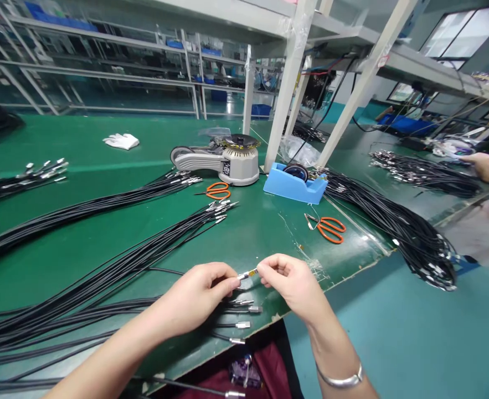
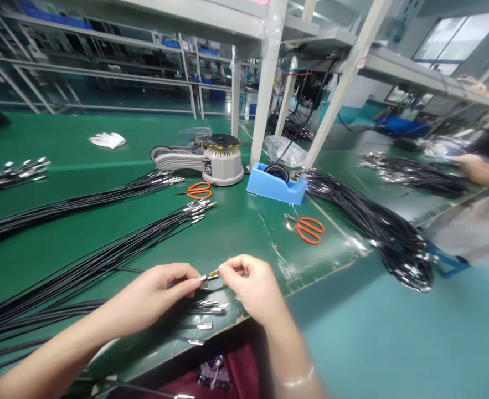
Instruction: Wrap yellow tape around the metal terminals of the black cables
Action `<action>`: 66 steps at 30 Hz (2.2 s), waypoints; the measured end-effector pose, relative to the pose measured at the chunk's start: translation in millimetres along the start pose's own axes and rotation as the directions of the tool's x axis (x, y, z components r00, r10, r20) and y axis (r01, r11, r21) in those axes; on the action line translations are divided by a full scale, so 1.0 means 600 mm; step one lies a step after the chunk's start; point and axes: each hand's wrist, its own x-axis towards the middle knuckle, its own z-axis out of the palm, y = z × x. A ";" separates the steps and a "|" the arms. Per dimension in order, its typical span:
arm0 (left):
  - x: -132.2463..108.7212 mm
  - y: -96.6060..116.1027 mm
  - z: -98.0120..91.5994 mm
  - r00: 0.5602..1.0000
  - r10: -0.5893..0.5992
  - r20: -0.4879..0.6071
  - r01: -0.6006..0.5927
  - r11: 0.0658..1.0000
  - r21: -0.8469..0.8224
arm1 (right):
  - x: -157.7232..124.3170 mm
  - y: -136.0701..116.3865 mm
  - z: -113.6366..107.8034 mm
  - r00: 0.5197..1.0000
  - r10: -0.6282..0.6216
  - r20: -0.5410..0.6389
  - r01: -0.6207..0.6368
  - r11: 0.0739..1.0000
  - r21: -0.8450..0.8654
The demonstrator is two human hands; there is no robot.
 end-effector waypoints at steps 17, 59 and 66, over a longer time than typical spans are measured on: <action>0.015 0.008 0.020 0.998 0.056 -0.003 -0.055 0.994 0.093 | -0.007 0.013 0.006 0.998 0.059 -0.012 -0.058 0.998 0.035; 0.153 -0.105 -0.062 0.907 0.202 -0.369 0.114 0.727 0.677 | 0.276 -0.020 0.087 0.961 -0.159 0.226 0.244 0.871 -0.426; 0.150 -0.105 -0.053 0.896 0.211 -0.390 0.008 0.871 0.491 | 0.270 -0.005 0.077 0.973 0.010 0.232 0.035 0.982 -0.186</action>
